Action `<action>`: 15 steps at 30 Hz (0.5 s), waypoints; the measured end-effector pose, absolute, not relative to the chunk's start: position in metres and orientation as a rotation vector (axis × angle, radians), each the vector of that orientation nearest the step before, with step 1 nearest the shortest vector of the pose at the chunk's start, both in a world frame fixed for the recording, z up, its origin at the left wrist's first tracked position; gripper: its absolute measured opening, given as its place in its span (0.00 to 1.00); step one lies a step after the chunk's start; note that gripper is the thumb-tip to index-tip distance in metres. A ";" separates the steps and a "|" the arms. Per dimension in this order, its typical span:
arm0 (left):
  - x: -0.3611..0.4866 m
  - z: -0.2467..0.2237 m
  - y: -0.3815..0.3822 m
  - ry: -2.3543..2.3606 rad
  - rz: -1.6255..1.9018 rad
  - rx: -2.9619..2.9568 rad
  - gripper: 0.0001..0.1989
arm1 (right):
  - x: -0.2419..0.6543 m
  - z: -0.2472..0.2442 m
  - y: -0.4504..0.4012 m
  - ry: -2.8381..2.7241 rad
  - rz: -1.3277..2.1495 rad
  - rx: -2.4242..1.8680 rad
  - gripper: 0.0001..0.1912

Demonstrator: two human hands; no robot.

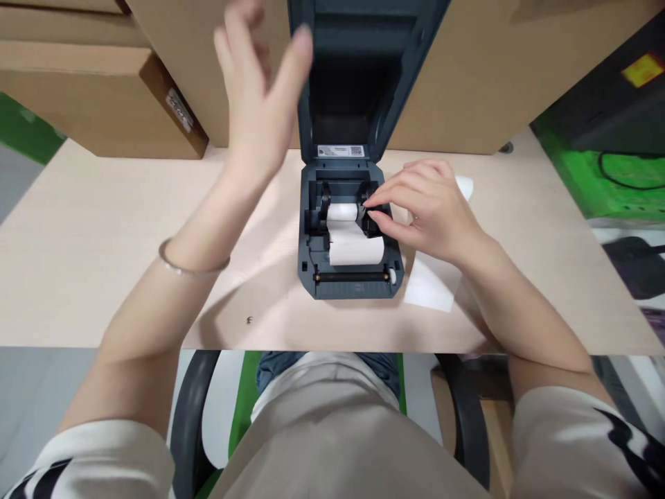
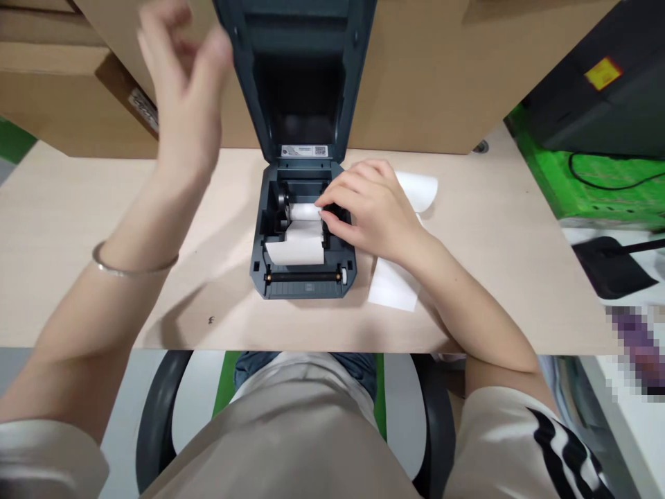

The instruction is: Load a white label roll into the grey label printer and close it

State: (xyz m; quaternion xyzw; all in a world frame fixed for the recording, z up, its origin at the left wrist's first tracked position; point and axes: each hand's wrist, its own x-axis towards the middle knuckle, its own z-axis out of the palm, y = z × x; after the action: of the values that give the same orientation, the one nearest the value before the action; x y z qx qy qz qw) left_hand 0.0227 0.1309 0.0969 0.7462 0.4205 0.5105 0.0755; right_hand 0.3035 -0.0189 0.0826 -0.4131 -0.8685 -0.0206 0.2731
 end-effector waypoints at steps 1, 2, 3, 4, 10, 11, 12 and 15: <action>0.021 0.083 0.109 1.380 1.445 2.140 0.47 | 0.303 0.086 -0.014 -2.380 -0.041 -1.112 0.12; 0.020 0.070 0.086 1.448 1.330 2.051 0.50 | 0.301 0.089 -0.009 -2.430 -0.030 -1.105 0.13; 0.019 0.058 0.065 1.489 1.228 1.951 0.51 | 0.298 0.090 -0.003 -2.489 -0.025 -1.093 0.13; 0.019 0.048 0.046 1.483 1.108 1.874 0.50 | 0.293 0.090 0.004 -2.551 -0.029 -1.078 0.14; 0.027 0.035 0.007 1.483 0.576 1.662 0.40 | 0.260 0.073 0.043 -2.863 -0.165 -1.102 0.09; 0.030 0.038 0.007 1.489 0.562 1.670 0.36 | 0.256 0.069 0.047 -2.884 -0.193 -1.111 0.09; 0.031 0.040 0.006 1.500 0.558 1.687 0.32 | 0.253 0.066 0.051 -2.894 -0.219 -1.116 0.10; 0.035 0.047 0.003 1.510 0.552 1.748 0.25 | 0.249 0.059 0.053 -2.847 -0.209 -1.121 0.10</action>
State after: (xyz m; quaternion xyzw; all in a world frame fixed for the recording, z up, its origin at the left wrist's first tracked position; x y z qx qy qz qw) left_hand 0.0351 0.0034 0.0469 0.6825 0.5898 0.2156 0.3740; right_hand 0.2489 0.0534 0.0585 -0.3652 -0.9277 -0.0681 0.0376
